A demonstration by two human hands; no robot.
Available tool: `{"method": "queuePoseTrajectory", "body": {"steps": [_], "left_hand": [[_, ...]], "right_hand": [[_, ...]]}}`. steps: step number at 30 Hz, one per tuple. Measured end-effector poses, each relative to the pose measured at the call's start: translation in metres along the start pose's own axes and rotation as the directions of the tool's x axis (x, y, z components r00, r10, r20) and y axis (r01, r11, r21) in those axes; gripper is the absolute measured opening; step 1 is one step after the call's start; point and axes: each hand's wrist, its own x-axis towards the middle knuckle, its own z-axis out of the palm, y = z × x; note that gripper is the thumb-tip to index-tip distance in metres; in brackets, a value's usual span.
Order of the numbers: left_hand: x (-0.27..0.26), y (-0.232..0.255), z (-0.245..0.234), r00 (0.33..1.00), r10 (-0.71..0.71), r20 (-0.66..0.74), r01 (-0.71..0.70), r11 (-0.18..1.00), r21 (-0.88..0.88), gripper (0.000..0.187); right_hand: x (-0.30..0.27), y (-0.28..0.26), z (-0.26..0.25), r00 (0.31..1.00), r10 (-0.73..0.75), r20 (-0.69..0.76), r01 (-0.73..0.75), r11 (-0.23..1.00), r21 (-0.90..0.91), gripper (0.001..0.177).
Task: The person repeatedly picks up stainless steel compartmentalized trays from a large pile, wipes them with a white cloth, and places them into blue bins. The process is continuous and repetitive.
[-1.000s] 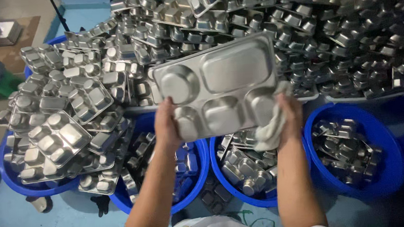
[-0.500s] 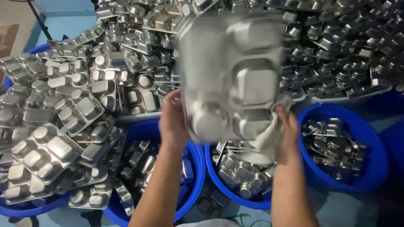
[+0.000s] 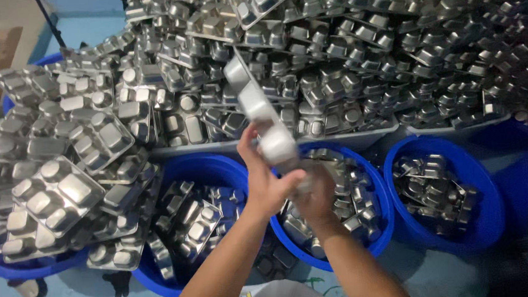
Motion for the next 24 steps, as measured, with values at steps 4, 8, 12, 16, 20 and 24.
{"method": "queuePoseTrajectory", "body": {"steps": [4, 8, 12, 16, 20, 24], "left_hand": [[0.005, 0.012, -0.003, 0.972, -0.067, -0.223, 0.122, 0.962, 0.244, 0.095], [0.009, -0.004, -0.035, 0.885, -0.372, -0.278, 0.311, 0.920, -0.239, 0.074], [-0.010, -0.008, -0.038, 0.819, -0.545, -0.180, 0.317, 0.691, -0.649, 0.068], [-0.020, -0.005, -0.030, 0.877, -0.439, -0.197, 0.226, 0.736, -0.638, 0.067], [-0.018, -0.002, -0.048, 0.883, -0.437, -0.169, 0.261, 0.758, -0.598, 0.072], [-0.022, 0.000, -0.050, 0.941, -0.336, -0.044, 0.242, 0.758, -0.606, 0.077]], "right_hand": [[-0.028, 0.009, 0.013, 0.963, 0.094, 0.251, -0.141, 0.974, 0.176, 0.041], [-0.005, 0.056, -0.003, 0.936, 0.353, -0.005, -0.338, 0.902, 0.269, 0.057], [0.066, 0.071, -0.029, 0.837, 0.536, -0.104, -0.539, 0.842, 0.006, 0.039], [0.042, 0.004, -0.009, 0.941, 0.313, 0.127, -0.304, 0.949, -0.086, 0.064], [0.018, -0.010, -0.030, 0.923, 0.165, 0.347, -0.139, 0.985, -0.099, 0.035], [0.030, 0.045, -0.040, 0.948, 0.242, 0.205, -0.152, 0.914, -0.375, 0.017]]}}
